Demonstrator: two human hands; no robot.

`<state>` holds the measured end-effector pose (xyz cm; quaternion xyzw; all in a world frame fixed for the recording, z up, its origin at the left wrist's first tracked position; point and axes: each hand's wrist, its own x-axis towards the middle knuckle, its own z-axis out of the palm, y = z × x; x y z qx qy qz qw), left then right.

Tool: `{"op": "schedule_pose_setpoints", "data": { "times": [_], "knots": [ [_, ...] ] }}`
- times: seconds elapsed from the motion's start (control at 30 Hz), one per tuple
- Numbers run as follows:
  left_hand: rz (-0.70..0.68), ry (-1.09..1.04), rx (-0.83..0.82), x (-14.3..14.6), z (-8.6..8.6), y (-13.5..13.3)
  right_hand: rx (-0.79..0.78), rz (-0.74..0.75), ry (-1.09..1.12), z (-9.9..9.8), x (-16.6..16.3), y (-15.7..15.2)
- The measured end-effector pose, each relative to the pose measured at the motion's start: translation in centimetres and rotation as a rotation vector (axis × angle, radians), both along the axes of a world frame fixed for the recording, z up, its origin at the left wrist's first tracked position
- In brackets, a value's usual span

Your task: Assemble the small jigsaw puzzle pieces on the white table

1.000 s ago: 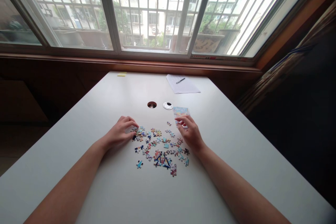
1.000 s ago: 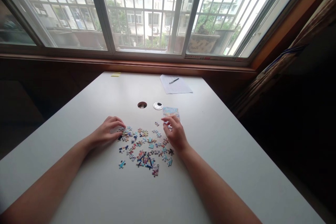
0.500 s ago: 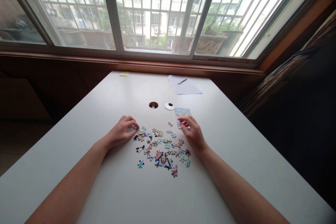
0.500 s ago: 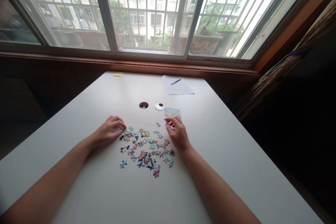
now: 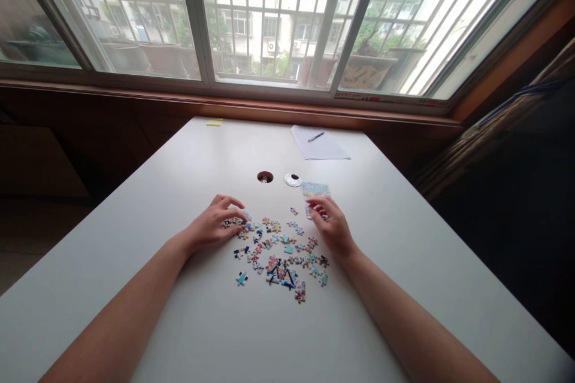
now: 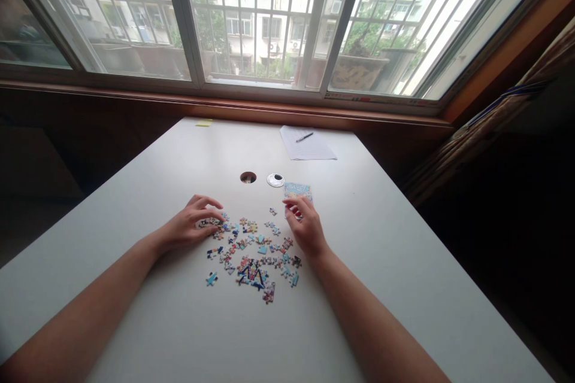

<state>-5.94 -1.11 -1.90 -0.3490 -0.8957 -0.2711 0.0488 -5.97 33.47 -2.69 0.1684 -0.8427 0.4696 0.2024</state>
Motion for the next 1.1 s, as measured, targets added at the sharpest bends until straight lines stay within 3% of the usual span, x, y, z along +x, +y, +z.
{"op": "schedule_pose_setpoints", "data": {
  "times": [0.43,1.1],
  "knots": [
    [-0.008,-0.077,0.025,0.4,1.2,-0.2,-0.012,0.019,-0.023,-0.3,-0.1,0.2],
    [-0.083,-0.082,-0.014,0.5,0.8,-0.1,0.065,0.07,0.007,-0.3,0.1,-0.2]
  ]
}}
